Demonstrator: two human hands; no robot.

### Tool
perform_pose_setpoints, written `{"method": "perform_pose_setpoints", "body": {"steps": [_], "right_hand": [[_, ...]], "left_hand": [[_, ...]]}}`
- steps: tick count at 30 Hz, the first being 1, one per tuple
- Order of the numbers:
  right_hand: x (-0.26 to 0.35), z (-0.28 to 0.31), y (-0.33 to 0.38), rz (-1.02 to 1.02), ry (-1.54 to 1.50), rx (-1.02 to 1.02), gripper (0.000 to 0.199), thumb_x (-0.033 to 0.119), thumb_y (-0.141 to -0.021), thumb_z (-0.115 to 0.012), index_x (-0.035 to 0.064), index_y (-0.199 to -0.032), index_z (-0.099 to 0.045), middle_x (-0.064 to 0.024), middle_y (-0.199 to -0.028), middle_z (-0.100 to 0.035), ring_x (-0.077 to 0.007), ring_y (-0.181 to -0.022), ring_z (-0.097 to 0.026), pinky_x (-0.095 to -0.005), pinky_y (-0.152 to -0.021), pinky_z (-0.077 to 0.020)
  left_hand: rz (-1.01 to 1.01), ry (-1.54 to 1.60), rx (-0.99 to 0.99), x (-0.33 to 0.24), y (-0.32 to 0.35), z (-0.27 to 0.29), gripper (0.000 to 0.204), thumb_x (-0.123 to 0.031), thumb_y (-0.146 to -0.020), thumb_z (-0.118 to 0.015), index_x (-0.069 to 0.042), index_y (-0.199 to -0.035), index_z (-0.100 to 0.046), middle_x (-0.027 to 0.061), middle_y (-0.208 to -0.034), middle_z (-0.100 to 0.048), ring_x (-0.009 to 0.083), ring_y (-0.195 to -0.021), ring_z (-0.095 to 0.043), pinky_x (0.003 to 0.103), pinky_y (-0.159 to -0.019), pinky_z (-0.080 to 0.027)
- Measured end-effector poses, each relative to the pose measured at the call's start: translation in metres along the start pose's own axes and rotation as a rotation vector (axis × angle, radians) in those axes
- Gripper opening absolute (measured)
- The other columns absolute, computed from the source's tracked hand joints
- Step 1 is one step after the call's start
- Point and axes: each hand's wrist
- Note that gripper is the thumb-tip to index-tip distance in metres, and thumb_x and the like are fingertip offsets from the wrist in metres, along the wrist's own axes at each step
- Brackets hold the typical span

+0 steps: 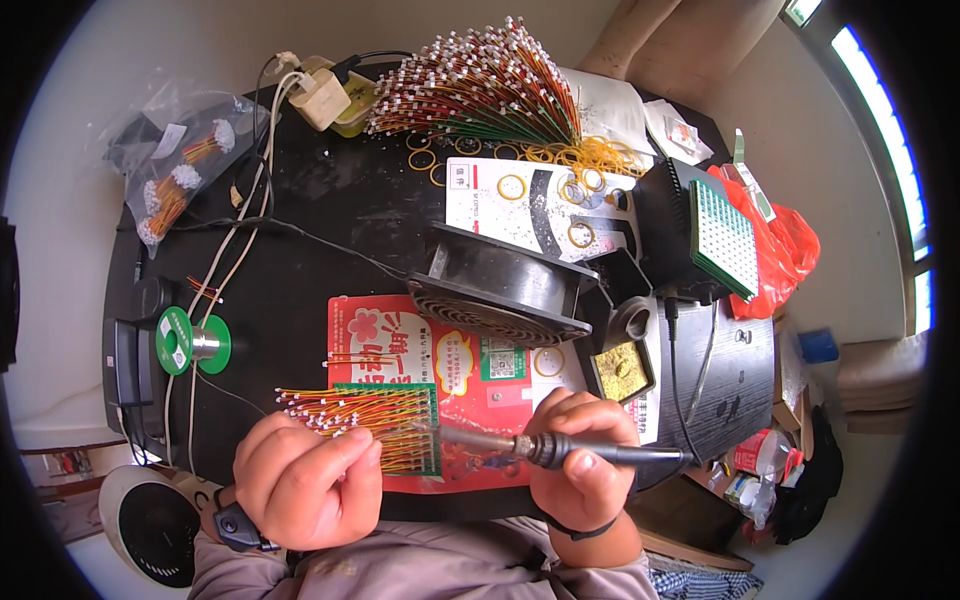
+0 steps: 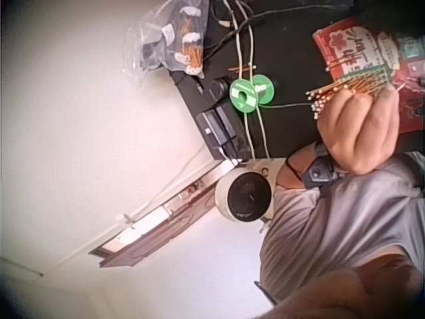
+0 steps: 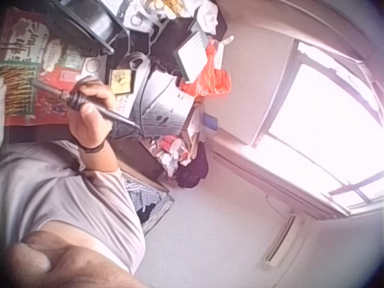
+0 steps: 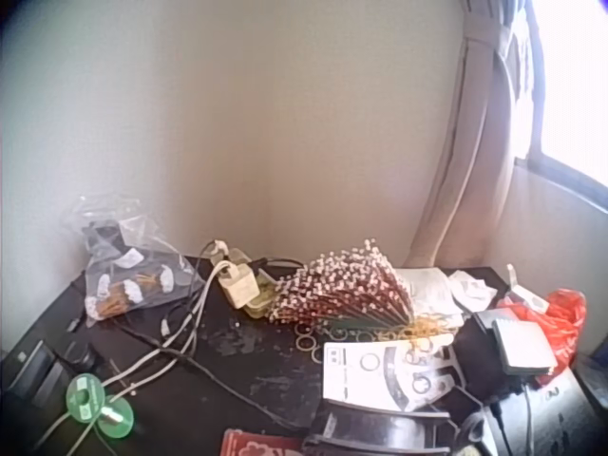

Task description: Soldering a series of small wire connectors onto a circuit board assembly.

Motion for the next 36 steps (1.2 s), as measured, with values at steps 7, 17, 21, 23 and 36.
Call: {"method": "perform_pose_setpoints", "body": {"steps": [7,17,21,23,36], "right_hand": [[-0.001,0.004,0.0,0.004,0.012,0.01,0.029,0.023,-0.082,-0.063,-0.0019,-0.094,-0.055,-0.0122,-0.079,-0.053,-0.0196,-0.069,-0.046,-0.0291,-0.052,-0.0434],[0.0,0.002,0.0,0.003,0.008,0.014,0.029,0.023,-0.081,-0.063,-0.0022,-0.093,-0.056,-0.0123,-0.081,-0.054,-0.0199,-0.069,-0.046,-0.0287,-0.054,-0.0435],[-0.002,0.001,0.0,0.002,0.008,0.016,0.029,0.023,-0.081,-0.063,-0.0022,-0.093,-0.056,-0.0125,-0.081,-0.054,-0.0199,-0.069,-0.046,-0.0295,-0.054,-0.0435],[-0.003,0.002,0.0,-0.007,0.004,0.023,0.029,0.023,-0.081,-0.064,-0.0021,-0.093,-0.056,-0.0127,-0.081,-0.055,-0.02,-0.07,-0.047,-0.03,-0.054,-0.0427],[0.02,0.029,-0.001,0.63,0.573,-0.237,0.034,0.031,-0.087,-0.063,0.0002,-0.098,-0.054,-0.0104,-0.084,-0.05,-0.0227,-0.076,-0.049,-0.0352,-0.068,-0.0411]], "left_hand": [[0.005,-0.031,0.004,0.001,0.0,0.0,0.025,0.003,-0.075,-0.074,-0.001,-0.099,-0.068,0.0024,-0.065,-0.059,0.0151,-0.049,-0.053,0.027,-0.047,-0.042],[-0.013,-0.027,0.013,0.001,0.0,-0.001,0.026,0.003,-0.075,-0.073,0.0,-0.101,-0.068,0.0017,-0.064,-0.057,0.0154,-0.049,-0.051,0.027,-0.046,-0.041],[-0.019,-0.025,0.017,0.002,0.0,-0.001,0.026,0.003,-0.075,-0.074,0.0,-0.1,-0.068,0.0012,-0.064,-0.056,0.0154,-0.049,-0.05,0.027,-0.046,-0.041],[-0.016,-0.029,0.021,0.002,0.0,-0.001,0.026,0.003,-0.075,-0.074,0.0,-0.1,-0.068,0.0014,-0.064,-0.056,0.0155,-0.049,-0.05,0.027,-0.046,-0.041],[-0.033,0.002,-0.05,0.003,0.001,-0.001,0.022,0.0,-0.075,-0.074,0.001,-0.096,-0.07,0.002,-0.065,-0.058,0.0151,-0.05,-0.052,0.027,-0.045,-0.04]]}}
Point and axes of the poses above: each hand's wrist, its own y-axis away from the middle knuckle, its own z-axis out of the back of the hand, x = y × z
